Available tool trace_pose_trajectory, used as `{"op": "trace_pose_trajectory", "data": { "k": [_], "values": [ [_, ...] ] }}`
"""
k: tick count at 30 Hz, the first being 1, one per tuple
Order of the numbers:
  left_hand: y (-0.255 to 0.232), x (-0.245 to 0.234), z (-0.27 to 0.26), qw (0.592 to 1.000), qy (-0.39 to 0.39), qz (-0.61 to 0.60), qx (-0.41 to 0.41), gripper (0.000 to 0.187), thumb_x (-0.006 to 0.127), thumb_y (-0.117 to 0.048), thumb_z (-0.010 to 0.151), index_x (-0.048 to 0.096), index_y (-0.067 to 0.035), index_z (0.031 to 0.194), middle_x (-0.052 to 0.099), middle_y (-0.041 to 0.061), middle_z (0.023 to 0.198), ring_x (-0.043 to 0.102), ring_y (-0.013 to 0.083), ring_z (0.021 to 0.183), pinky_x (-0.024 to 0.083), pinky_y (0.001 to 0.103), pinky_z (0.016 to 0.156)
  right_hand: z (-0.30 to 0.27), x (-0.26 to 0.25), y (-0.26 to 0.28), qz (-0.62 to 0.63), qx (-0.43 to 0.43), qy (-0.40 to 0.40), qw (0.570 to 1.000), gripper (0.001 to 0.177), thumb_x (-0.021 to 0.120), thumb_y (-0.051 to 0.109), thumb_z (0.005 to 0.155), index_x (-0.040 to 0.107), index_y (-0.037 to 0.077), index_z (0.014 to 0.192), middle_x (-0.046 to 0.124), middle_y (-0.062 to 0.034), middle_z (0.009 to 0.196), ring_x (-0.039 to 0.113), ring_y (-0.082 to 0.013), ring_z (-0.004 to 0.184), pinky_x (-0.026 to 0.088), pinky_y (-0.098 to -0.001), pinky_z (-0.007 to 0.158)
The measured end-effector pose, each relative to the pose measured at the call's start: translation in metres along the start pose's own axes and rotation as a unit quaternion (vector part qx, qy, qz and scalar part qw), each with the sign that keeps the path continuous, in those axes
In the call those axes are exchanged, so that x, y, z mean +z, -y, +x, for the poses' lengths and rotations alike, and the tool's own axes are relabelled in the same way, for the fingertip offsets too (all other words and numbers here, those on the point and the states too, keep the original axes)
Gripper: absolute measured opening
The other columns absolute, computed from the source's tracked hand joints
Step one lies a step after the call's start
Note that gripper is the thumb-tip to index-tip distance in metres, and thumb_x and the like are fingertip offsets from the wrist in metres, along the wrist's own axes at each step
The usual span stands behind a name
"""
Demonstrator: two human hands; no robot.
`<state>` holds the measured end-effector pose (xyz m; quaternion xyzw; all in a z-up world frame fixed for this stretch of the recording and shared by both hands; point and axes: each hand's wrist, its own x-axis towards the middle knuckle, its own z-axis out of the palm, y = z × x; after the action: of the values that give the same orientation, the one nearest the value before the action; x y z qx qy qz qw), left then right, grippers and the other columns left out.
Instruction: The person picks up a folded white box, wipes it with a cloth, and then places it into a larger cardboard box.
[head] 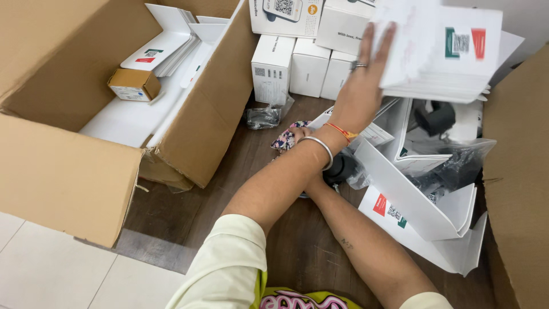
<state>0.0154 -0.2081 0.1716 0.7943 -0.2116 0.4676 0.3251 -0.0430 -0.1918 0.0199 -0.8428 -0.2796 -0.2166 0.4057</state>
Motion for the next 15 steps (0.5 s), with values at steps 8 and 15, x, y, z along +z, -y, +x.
{"op": "trace_pose_trajectory", "data": {
  "k": [8, 15],
  "values": [
    [0.041, 0.051, -0.018, 0.971, 0.238, 0.027, -0.008, 0.078, 0.054, -0.044, 0.105, 0.017, -0.002, 0.159, 0.057, 0.036, 0.135, 0.072, 0.0407, 0.088, 0.059, 0.049, 0.074, -0.009, -0.004, 0.002, -0.078, 0.008, 0.034, 0.996, 0.060, 0.073, 0.030, 0.085, 0.054, 0.004, 0.135, 0.051, -0.0188, 0.139, 0.044, -0.0403, 0.129, 0.034, -0.0503, 0.107],
    [0.048, 0.010, 0.039, 0.974, 0.196, -0.007, -0.114, 0.055, 0.051, -0.044, 0.105, 0.049, -0.007, 0.146, 0.074, 0.025, 0.090, 0.072, 0.0416, 0.085, 0.058, 0.050, 0.076, -0.006, -0.003, 0.005, -0.121, 0.024, 0.044, 0.991, 0.055, 0.074, 0.038, 0.084, 0.063, 0.006, 0.127, 0.056, -0.0192, 0.137, 0.042, -0.0455, 0.128, 0.032, -0.0584, 0.100]
  ]
}}
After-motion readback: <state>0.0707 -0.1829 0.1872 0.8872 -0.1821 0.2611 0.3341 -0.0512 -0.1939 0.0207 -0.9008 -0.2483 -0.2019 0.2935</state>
